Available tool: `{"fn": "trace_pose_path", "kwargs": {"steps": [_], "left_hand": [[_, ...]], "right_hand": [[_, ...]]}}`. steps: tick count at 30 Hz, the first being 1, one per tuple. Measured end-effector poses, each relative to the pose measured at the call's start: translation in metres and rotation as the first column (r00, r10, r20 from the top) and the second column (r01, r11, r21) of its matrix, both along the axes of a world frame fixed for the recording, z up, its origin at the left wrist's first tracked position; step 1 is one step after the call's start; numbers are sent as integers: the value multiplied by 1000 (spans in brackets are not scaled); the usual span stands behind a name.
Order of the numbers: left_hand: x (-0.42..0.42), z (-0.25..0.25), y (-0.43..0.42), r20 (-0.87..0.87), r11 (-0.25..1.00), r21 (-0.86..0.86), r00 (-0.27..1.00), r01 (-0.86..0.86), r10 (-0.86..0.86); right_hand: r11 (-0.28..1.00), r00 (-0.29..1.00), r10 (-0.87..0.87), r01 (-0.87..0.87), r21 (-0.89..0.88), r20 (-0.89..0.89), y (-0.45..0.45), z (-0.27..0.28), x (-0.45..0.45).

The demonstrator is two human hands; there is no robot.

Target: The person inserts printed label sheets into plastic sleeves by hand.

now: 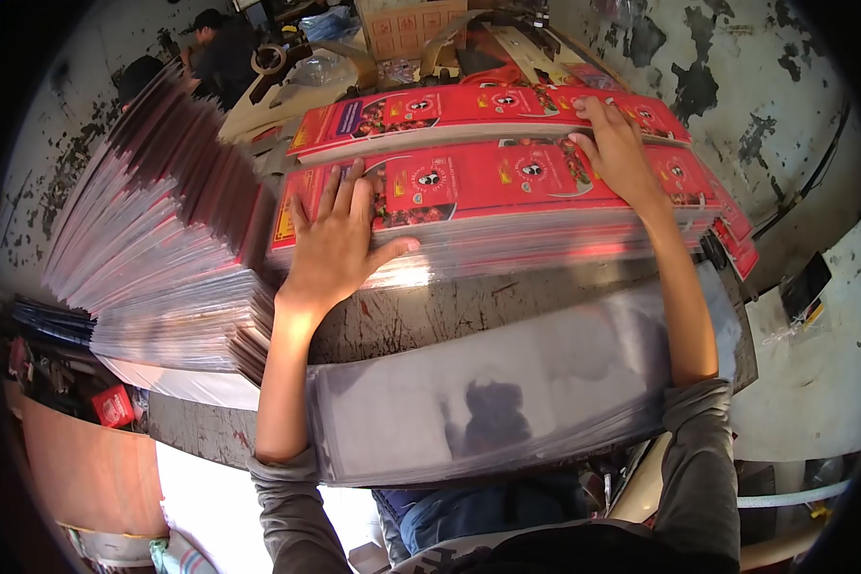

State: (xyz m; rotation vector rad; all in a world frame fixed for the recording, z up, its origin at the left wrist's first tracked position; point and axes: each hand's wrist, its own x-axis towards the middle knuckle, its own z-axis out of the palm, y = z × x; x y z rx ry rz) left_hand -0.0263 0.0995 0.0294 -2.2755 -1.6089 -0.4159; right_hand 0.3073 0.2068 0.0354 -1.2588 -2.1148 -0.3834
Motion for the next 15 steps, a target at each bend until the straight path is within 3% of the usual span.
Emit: {"fn": "trace_pose_path", "kwargs": {"steps": [8, 11, 13, 14, 15], "left_hand": [[0, 0, 0, 25, 1000, 0, 1000, -4, 4], [0, 0, 0, 19, 1000, 7, 1000, -3, 2], [1, 2, -1, 10, 1000, -13, 1000, -9, 9], [1, 1, -1, 10, 1000, -13, 1000, -9, 9], [1, 0, -1, 8, 1000, -5, 1000, -8, 8]], "right_hand": [[982, 975, -164, 147, 123, 147, -6, 2, -6], [977, 997, -42, 26, 211, 69, 5, -6, 0], [991, 997, 77, -77, 107, 9, 8, -9, 3], [991, 997, 77, -77, 107, 9, 6, -7, 4], [974, 992, 47, -71, 215, 115, 4, -5, 4]]}}
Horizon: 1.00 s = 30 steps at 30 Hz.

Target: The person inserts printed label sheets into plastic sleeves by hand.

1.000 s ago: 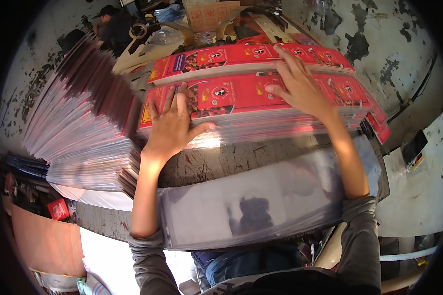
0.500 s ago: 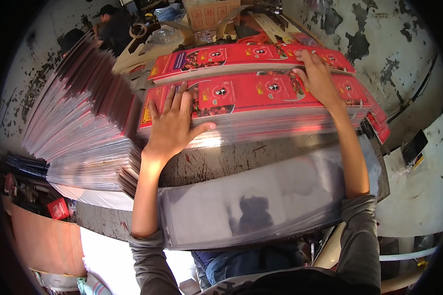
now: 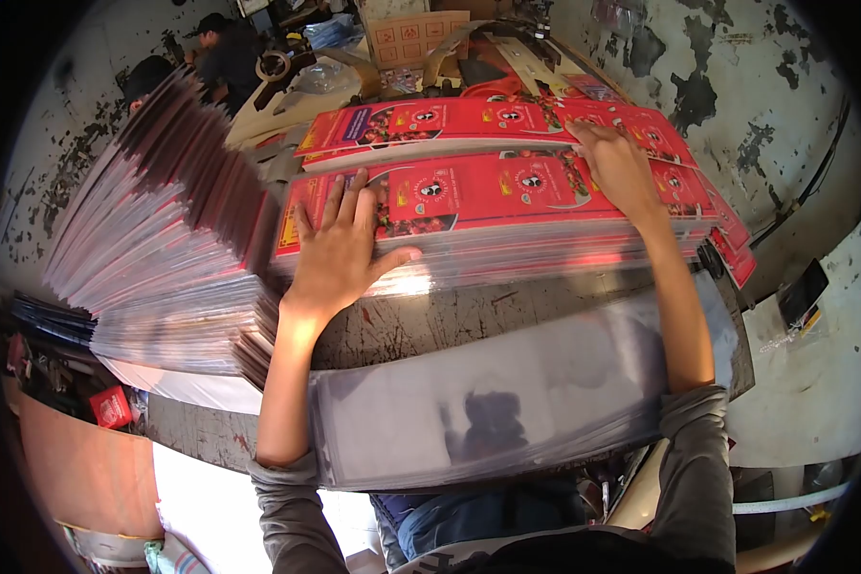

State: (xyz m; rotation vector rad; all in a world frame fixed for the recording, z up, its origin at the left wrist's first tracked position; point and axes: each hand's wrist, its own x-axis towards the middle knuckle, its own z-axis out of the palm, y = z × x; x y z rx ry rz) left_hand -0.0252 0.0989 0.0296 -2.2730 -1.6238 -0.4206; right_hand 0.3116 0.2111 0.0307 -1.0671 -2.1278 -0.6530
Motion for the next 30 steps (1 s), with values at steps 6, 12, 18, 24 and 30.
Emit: {"fn": "trace_pose_path", "kwargs": {"steps": [6, 12, 18, 24, 30], "left_hand": [[0, -1, -2, -28, 995, 95, 999, -25, 28], [-17, 30, -39, 997, 878, 60, 19, 474, -78], [-33, 1, -133, 726, 788, 278, -657, 550, 203], [-29, -49, -180, 601, 852, 186, -742, 490, 296], [-27, -63, -188, 569, 888, 158, -775, 432, 275]], "right_hand": [[965, 964, -262, 262, 15, 51, -62, 71, -13], [964, 987, -137, 113, 239, 89, -145, 83, 3], [993, 989, -1, -16, 116, 147, -248, 5, 48], [921, 997, -75, 66, -384, -9, -290, -43, 44], [983, 887, -79, -5, -181, -455, -290, -63, -8]]}}
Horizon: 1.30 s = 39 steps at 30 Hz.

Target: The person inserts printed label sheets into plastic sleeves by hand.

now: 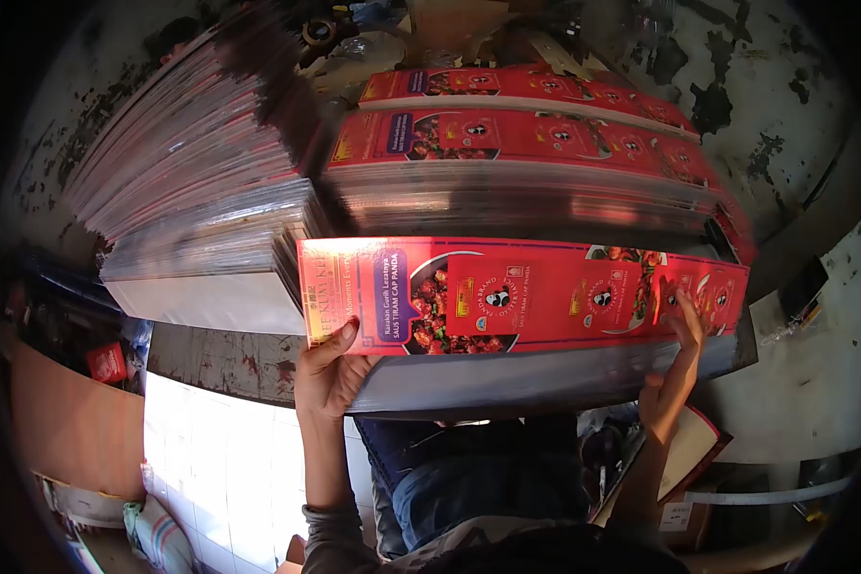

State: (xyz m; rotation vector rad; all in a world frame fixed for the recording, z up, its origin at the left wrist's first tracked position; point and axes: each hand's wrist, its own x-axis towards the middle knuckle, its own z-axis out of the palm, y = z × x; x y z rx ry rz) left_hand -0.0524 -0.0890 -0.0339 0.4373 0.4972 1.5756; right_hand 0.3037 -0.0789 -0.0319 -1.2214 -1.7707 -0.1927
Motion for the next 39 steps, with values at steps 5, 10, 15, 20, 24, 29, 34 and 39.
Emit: {"fn": "trace_pose_path", "kwargs": {"steps": [5, 10, 15, 20, 24, 29, 34, 39], "left_hand": [[-4, 1, -1, -20, 999, -30, 1000, 18, -19], [3, 1, -6, -67, 998, -68, 998, -6, 1], [-5, -17, -6, 135, 990, 106, 985, 96, -110], [-2, -9, -5, 358, 986, 137, 924, 94, -138], [-2, -11, -6, 376, 991, 105, 920, 78, -112], [-2, -18, -8, 354, 994, 112, 934, 20, -59], [-4, -17, -11, 306, 998, 25, 951, -52, 42], [-3, -16, -11, 267, 995, 54, 962, -78, 61]], "right_hand": [[999, 1000, 25, -25, 29, -5, 20, 8, -36], [989, 979, -62, 86, -117, 192, 36, 3, -47], [969, 977, -44, 92, -229, 208, 38, 1, -47], [958, 974, -49, 108, -266, 219, 36, 5, -50], [953, 981, -42, 97, -288, 191, 38, 5, -50], [950, 994, -18, 51, -308, 109, 38, 3, -49], [947, 994, -39, 69, -314, 103, 37, 3, -48], [950, 995, -66, 84, -302, 69, 36, 4, -50]]}}
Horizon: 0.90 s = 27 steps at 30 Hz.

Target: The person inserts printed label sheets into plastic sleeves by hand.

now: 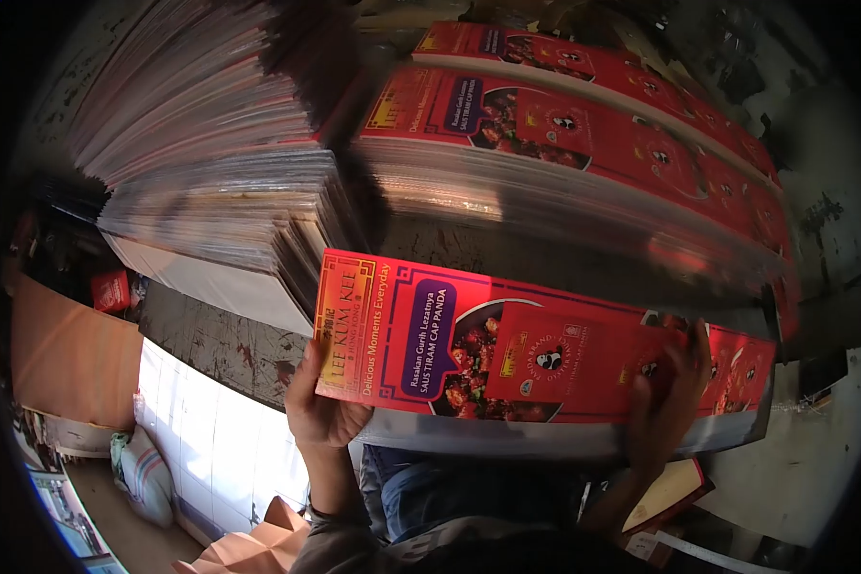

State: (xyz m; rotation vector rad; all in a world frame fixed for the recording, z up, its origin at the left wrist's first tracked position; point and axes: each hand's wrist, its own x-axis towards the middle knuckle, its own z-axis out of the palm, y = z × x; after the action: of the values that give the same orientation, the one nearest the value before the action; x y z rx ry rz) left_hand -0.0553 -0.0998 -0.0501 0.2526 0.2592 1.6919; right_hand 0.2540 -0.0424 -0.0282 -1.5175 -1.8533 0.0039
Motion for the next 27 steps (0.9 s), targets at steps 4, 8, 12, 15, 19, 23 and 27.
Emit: {"fn": "trace_pose_path", "kwargs": {"steps": [4, 8, 12, 15, 19, 23, 27], "left_hand": [[1, 2, -1, -12, 997, 71, 1000, -8, 9], [2, 6, 0, -12, 994, 105, 1000, 8, -7], [-1, 3, -2, -13, 992, 129, 1000, 16, -14], [1, 3, -2, -32, 994, 103, 999, -38, 41], [-1, 0, -3, -45, 995, 66, 996, -70, 73], [-3, -2, -3, -73, 992, 118, 996, -52, 61], [-2, -2, -2, -65, 990, 124, 995, -63, 71]], "right_hand": [[1000, 1000, 14, -13, 15, -10, 0, 0, 1], [1000, 1000, 14, -14, 4, 5, -1, 1, 0], [999, 999, 25, -27, 30, 42, -1, 2, 0], [998, 999, 42, -43, 38, 35, -1, 2, 0], [999, 999, 40, -40, 30, 5, 0, 3, 0], [998, 998, 57, -58, 41, 6, 0, 2, 2], [998, 998, 57, -57, 31, -17, -1, 2, 1]]}}
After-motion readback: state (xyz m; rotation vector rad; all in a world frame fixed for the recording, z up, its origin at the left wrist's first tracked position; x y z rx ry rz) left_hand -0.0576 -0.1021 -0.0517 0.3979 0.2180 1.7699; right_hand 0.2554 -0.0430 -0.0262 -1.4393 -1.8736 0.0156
